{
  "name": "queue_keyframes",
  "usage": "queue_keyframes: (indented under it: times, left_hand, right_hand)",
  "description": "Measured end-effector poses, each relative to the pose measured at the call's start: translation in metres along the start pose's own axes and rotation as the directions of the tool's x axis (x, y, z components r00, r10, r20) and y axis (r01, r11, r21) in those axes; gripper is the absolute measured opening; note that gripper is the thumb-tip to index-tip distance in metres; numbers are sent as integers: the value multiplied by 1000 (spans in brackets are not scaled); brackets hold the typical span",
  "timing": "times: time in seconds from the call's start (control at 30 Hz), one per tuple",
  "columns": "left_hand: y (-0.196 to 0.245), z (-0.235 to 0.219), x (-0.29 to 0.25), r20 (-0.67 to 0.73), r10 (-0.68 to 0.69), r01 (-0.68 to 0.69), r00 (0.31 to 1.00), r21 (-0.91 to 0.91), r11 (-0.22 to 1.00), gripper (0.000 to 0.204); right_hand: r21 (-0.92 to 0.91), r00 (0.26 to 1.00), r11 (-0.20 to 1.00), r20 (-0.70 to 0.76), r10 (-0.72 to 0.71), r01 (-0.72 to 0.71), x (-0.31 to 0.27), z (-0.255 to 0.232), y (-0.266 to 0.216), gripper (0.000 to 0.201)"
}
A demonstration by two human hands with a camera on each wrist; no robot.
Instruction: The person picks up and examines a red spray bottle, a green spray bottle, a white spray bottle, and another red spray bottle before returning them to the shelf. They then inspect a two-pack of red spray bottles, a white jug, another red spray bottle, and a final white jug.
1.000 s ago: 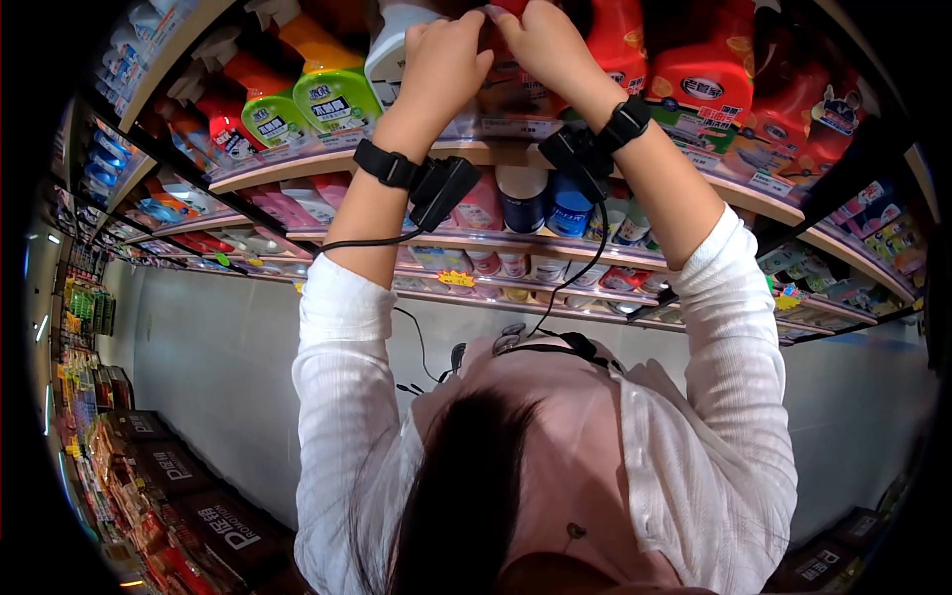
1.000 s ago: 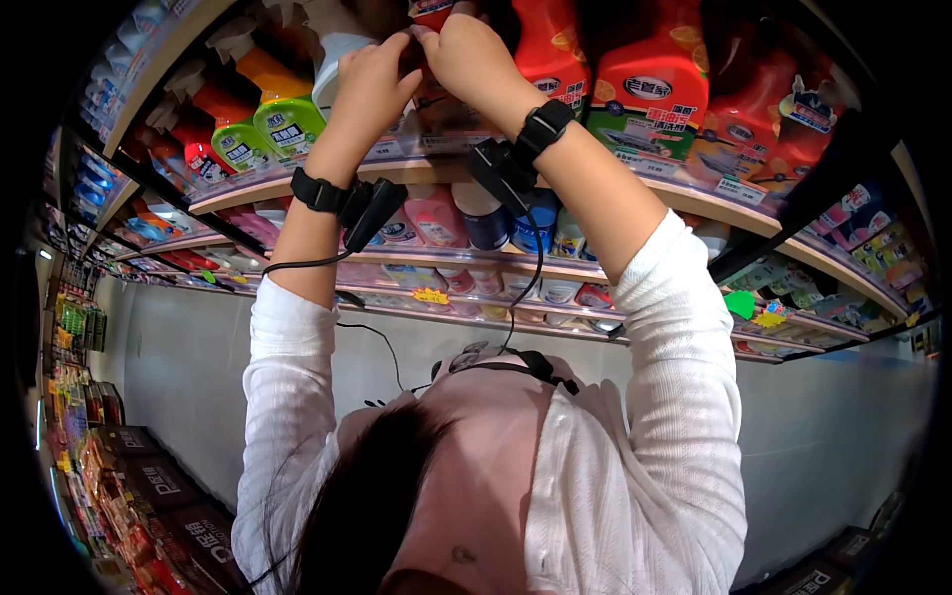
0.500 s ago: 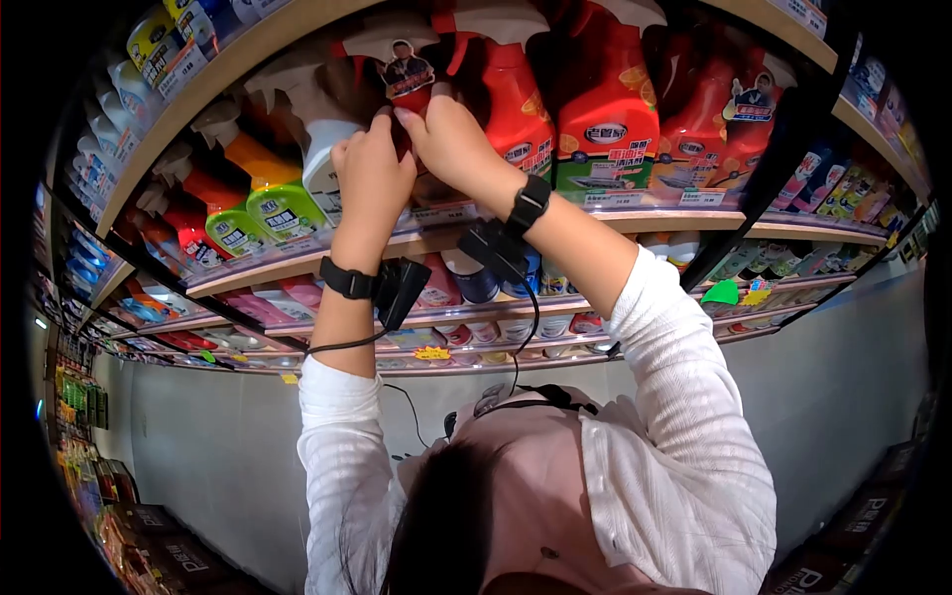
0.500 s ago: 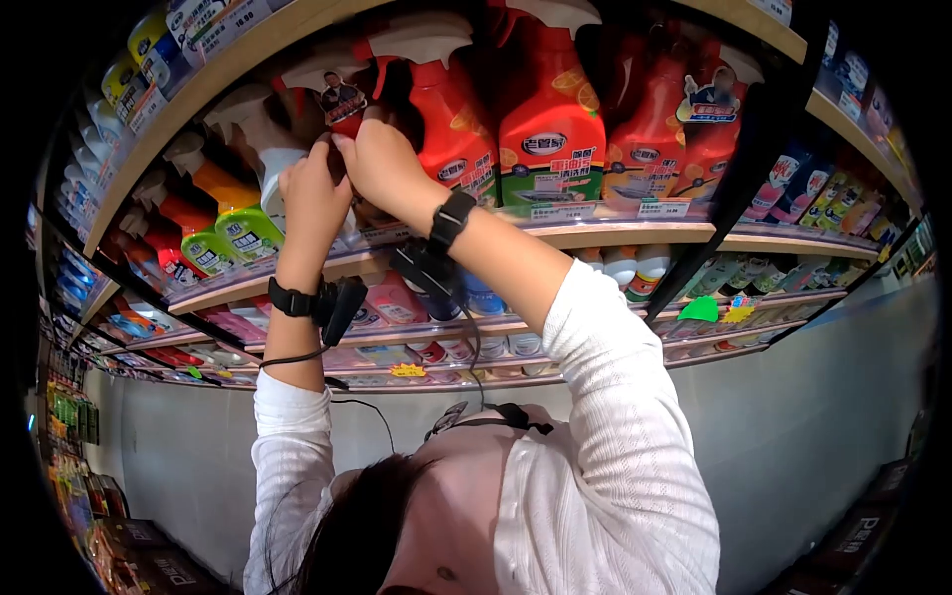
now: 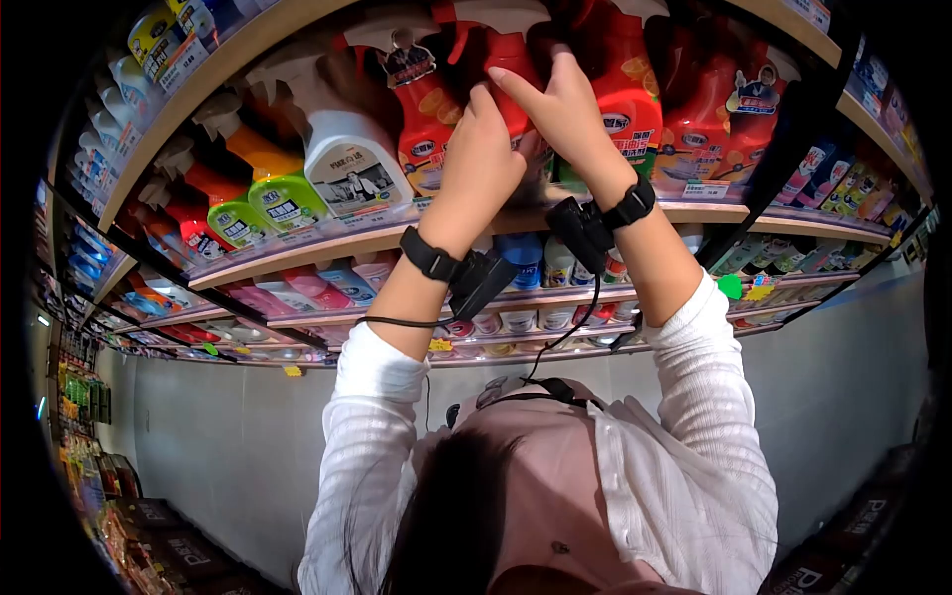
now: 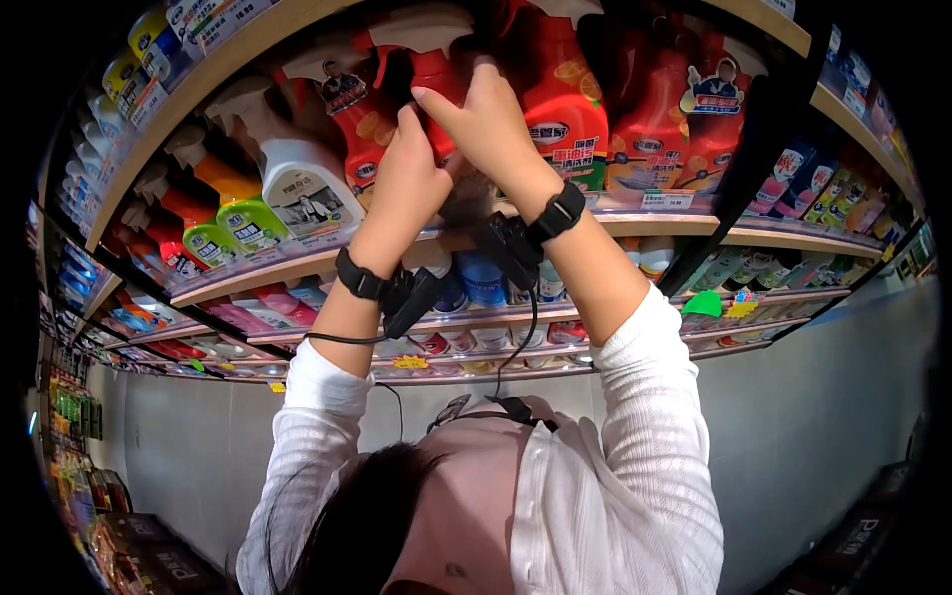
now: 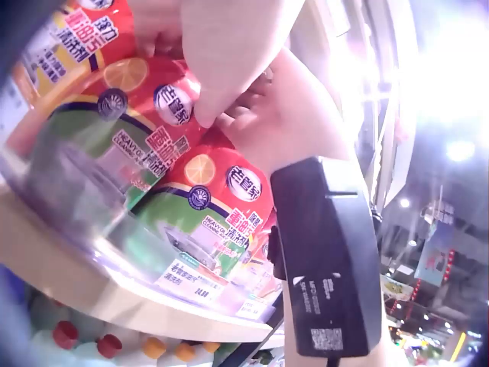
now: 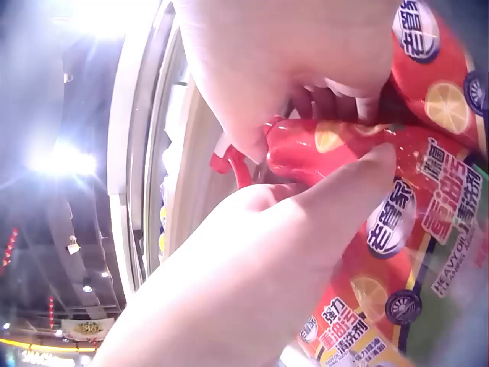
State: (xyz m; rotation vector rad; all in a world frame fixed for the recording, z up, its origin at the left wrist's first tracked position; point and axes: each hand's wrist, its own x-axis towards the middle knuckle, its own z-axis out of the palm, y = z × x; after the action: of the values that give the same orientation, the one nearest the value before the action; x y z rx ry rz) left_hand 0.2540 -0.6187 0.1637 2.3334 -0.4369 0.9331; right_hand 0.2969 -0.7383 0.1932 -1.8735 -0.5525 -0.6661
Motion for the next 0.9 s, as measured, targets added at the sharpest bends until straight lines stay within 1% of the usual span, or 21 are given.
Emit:
queue_keyframes:
  times: [0.03, 0.07, 0.1, 0.13, 0.17, 0.23, 0.27, 0.33, 0.37, 0.47, 0.57, 0.6, 0.67, 0.7, 0.73, 0.77, 0.8, 0.83, 0.87, 0.9]
  left_hand:
    - [-3, 4, 3, 40, -35, 37, 999, -38, 999, 59]
    - [-6, 11, 1, -32, 54, -54, 998, 11, 998, 59]
    - [-10, 15, 1, -37, 53, -53, 998, 7, 999, 60]
    - [-12, 18, 2, -43, 52, -52, 998, 3, 999, 60]
    - [-14, 19, 1, -50, 51, -51, 997, -1, 999, 61]
    - [-17, 27, -4, -111, 118, -120, 987, -7, 993, 63]
    - [-19, 28, -5, -142, 152, -155, 978, -8, 988, 65]
    - [-19, 27, -11, -129, 159, -162, 979, -11, 987, 67]
    - [-19, 26, -14, -119, 163, -166, 979, -15, 986, 68]
    - [-17, 22, -21, -149, 165, -170, 975, -26, 985, 72]
    - [-11, 7, -19, -84, 131, -149, 988, -273, 951, 76]
    - [-11, 6, -19, -111, 111, -132, 988, -205, 970, 78]
    - [4, -5, -23, -147, 11, -60, 989, -328, 943, 78]
    - [10, -8, -25, -158, -41, -24, 987, -389, 921, 78]
    - [10, -8, -26, -178, -42, -49, 983, -476, 878, 76]
    - [12, -11, -29, -100, -43, -14, 994, -510, 860, 74]
    - [14, -18, -32, -20, -45, 27, 999, -542, 840, 71]
    - [17, -21, -37, 60, -45, 71, 997, -570, 819, 69]
    - [19, -21, -44, 28, -11, 24, 1000, -550, 835, 64]
    - [23, -22, -51, 81, -19, 64, 996, -594, 802, 64]
  right_hand:
    - [4, 998, 1000, 65, 10, -10, 2, 3, 3, 62]
    - [8, 991, 1000, 129, 19, -20, 7, 8, 10, 61]
    - [12, 981, 999, 192, 27, -30, 9, 12, 15, 60]
    - [86, 987, 996, 161, 19, -33, 8, 16, 19, 56]
    - [95, 992, 995, 120, -27, 15, 6, 19, 22, 55]
    - [109, 992, 987, 40, -119, 114, 1, 23, 25, 52]
    - [97, 989, 986, 33, -142, 138, -2, 22, 23, 52]
    - [71, 982, 980, 16, -187, 186, -12, 19, 19, 53]
    - [93, 974, 970, 1, -225, 224, -15, 19, 17, 53]
    - [137, 945, 935, -51, -322, 326, -24, 16, 14, 54]
    - [130, 909, 901, -114, -400, 413, -27, 4, -1, 54]
    - [121, 898, 892, -137, -419, 435, -30, -3, -11, 53]
    - [127, 868, 865, -191, -459, 485, -33, -17, -29, 50]
    - [159, 866, 859, -220, -449, 486, -35, -24, -37, 49]
    - [192, 864, 852, -248, -438, 487, -38, -31, -45, 49]
    - [225, 863, 844, -273, -425, 487, -41, -38, -53, 49]
    - [389, 938, 855, -190, -290, 343, -47, -45, -60, 52]
    - [425, 944, 843, -166, -286, 330, -50, -48, -62, 53]
    - [459, 949, 830, -141, -283, 315, -53, -52, -62, 53]
    - [493, 953, 816, -116, -281, 301, -55, -55, -62, 53]
